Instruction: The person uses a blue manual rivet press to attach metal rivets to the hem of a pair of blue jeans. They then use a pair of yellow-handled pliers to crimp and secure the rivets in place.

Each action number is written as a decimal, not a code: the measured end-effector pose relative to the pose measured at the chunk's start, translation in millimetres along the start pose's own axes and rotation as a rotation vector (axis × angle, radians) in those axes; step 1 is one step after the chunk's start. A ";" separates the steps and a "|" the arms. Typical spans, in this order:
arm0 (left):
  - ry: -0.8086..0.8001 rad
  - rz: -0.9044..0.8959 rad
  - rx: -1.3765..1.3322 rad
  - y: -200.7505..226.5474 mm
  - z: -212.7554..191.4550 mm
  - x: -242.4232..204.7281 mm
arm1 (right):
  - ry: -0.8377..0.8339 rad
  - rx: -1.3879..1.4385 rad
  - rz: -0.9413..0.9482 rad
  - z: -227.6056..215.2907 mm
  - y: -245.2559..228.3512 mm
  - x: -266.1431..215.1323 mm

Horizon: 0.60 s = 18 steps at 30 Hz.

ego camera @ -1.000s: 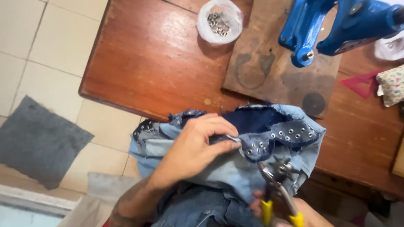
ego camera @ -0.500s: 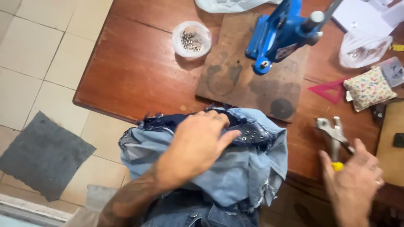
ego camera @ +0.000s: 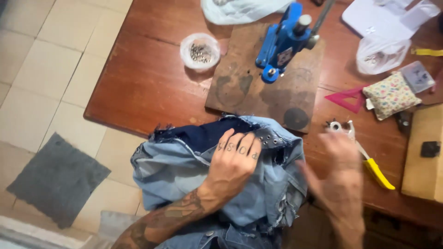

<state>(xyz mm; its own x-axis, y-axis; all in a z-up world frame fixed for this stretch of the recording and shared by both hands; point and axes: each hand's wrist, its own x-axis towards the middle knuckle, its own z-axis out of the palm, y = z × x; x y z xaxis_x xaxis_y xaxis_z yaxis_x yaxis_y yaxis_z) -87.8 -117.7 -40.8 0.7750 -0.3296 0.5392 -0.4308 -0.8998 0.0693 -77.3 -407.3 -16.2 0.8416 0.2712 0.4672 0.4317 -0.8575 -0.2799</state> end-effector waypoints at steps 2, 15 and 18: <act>0.002 0.003 -0.128 -7.2 1.4 -0.9 | -0.143 0.052 -0.156 12.4 -17.0 10.9; -0.232 -0.204 -0.823 -39.9 -58.8 4.3 | -0.124 0.332 -0.066 36.5 -50.1 37.2; -0.249 -0.375 -0.865 -42.4 -65.6 7.6 | -0.070 0.420 -0.065 25.7 -66.9 37.5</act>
<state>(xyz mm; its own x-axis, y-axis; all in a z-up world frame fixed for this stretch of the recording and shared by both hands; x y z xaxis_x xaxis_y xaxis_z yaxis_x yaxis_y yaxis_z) -94.0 -63.3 15.4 0.9639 -0.2046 0.1706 -0.2497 -0.4704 0.8464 -66.3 -328.6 -1.5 0.8218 0.3605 0.4412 0.5674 -0.5889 -0.5756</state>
